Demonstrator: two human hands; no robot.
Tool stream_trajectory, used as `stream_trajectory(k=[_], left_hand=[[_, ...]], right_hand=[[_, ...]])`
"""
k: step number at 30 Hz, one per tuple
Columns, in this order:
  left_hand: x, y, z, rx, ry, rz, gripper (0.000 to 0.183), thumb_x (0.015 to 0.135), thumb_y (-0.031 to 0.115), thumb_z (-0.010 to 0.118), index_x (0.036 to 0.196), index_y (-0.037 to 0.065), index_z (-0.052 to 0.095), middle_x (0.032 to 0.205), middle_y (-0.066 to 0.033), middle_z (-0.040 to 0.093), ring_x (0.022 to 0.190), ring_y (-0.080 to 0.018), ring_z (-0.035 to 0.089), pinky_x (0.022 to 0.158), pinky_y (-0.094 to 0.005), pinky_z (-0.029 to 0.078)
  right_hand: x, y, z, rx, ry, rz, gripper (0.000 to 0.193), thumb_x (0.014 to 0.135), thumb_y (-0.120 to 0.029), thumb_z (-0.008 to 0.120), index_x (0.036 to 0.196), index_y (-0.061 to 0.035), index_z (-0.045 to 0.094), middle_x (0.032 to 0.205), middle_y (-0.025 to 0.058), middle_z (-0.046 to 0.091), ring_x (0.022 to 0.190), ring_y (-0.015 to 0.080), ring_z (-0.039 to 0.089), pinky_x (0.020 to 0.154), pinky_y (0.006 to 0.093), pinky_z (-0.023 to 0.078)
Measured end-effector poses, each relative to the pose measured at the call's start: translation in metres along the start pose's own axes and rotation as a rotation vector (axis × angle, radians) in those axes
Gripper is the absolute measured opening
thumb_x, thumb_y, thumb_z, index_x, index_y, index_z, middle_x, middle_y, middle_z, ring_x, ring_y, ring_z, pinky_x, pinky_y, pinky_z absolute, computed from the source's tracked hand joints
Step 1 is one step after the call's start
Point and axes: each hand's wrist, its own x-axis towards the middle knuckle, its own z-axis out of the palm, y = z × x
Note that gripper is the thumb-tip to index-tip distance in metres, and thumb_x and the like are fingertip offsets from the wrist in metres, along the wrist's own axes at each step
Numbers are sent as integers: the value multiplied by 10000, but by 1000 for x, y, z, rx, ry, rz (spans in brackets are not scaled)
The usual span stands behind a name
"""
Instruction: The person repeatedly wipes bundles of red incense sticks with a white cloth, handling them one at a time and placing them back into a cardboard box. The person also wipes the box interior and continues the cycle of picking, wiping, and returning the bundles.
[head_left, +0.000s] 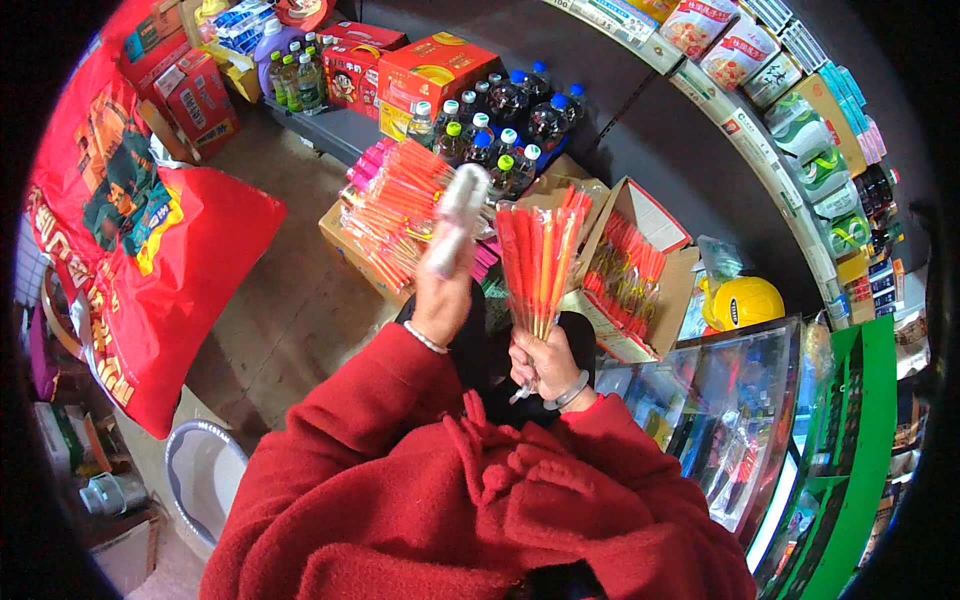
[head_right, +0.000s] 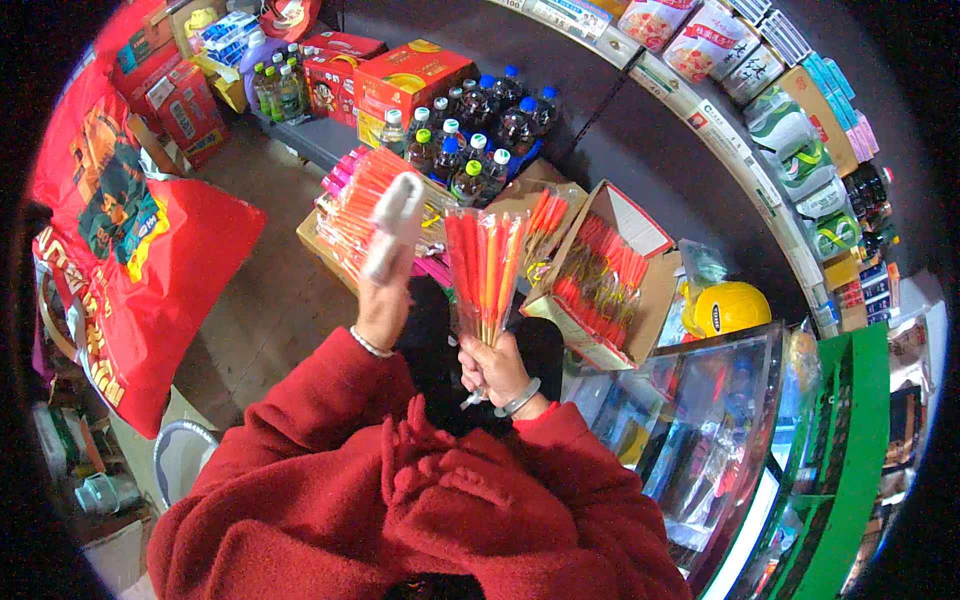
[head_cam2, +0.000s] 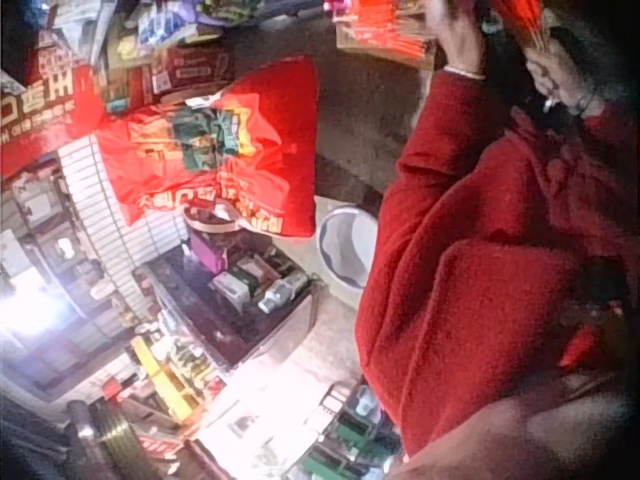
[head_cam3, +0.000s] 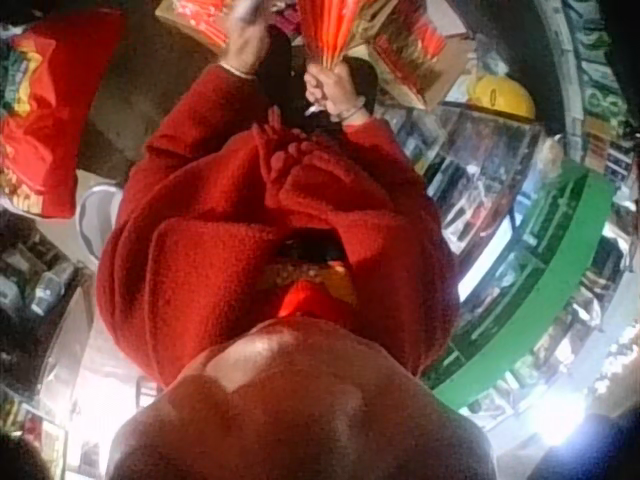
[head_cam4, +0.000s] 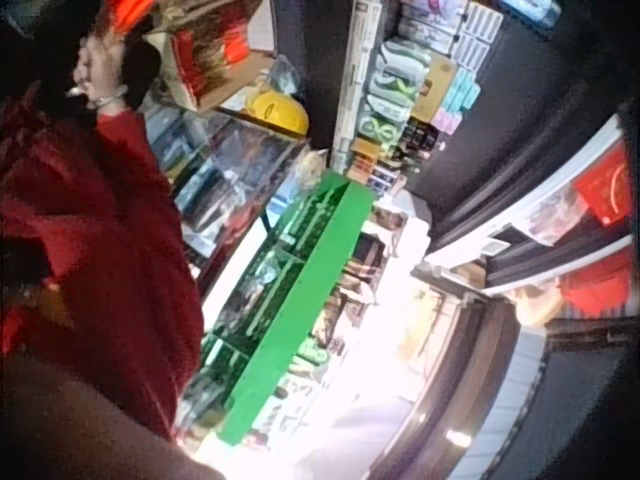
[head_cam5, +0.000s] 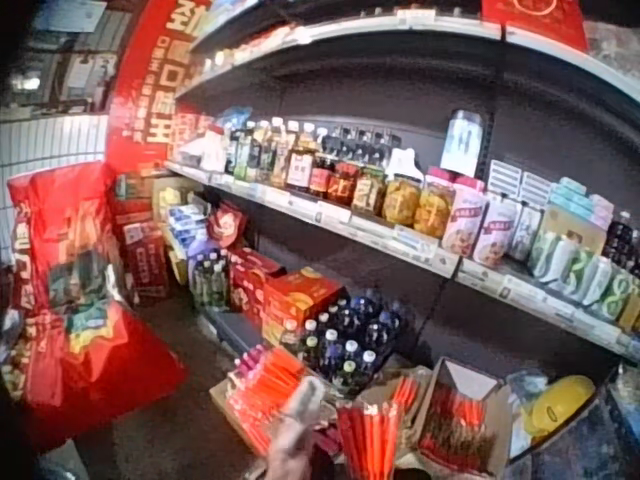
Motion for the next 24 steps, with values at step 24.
stream_trajectory(k=[24], left_hand=[[-38,1,4,739,-655,470,569,823,207,675,1375,175,541,1510,-99,419,1427,-397,302,1132,-614,195]], right_hand=[[-15,-15,16,63,-77,-44,275,775,83,529,1028,-22,536,654,39,536,377,104,455,356,273,404]])
